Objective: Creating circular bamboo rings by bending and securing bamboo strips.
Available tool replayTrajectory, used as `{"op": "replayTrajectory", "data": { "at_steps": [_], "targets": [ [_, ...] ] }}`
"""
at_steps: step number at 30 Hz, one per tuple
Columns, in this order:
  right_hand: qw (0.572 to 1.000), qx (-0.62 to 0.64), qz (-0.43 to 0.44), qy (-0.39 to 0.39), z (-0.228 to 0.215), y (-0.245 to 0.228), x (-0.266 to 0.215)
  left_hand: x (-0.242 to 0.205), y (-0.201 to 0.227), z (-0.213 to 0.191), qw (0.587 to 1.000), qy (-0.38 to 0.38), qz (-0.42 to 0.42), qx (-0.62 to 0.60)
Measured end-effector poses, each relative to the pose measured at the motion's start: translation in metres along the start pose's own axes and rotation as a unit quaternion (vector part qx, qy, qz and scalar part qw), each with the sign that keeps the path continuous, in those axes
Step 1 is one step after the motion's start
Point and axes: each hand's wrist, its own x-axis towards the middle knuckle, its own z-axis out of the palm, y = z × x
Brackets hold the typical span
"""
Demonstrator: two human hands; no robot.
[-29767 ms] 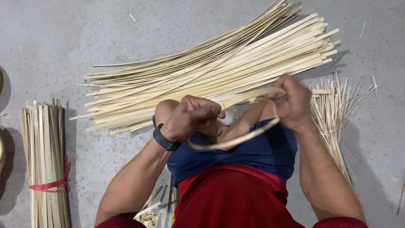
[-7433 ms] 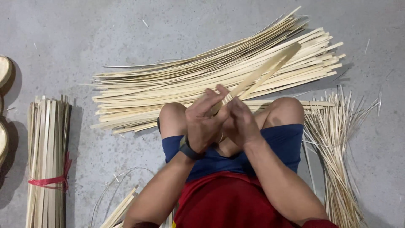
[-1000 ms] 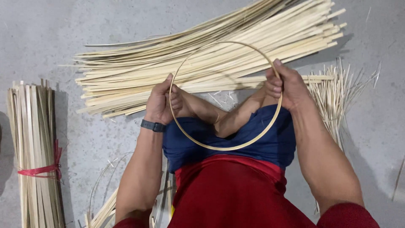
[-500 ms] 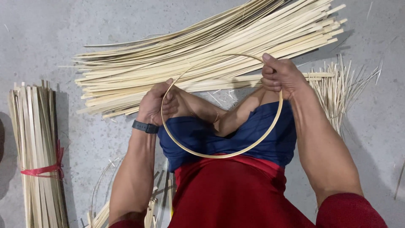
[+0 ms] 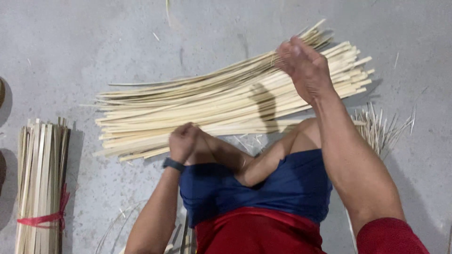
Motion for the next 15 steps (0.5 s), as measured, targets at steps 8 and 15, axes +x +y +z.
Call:
{"op": "replayTrajectory", "data": {
  "at_steps": [8,15],
  "targets": [
    [0.994,-0.098,-0.011,-0.046,0.032,0.060,-0.043,0.082,-0.036,0.094,0.764,-0.198,0.297,0.537],
    [0.992,-0.023,0.120,-0.012,-0.010,0.157,-0.113,0.151,-0.079,0.125,0.649,-0.245,0.249,0.675]
  ]
}}
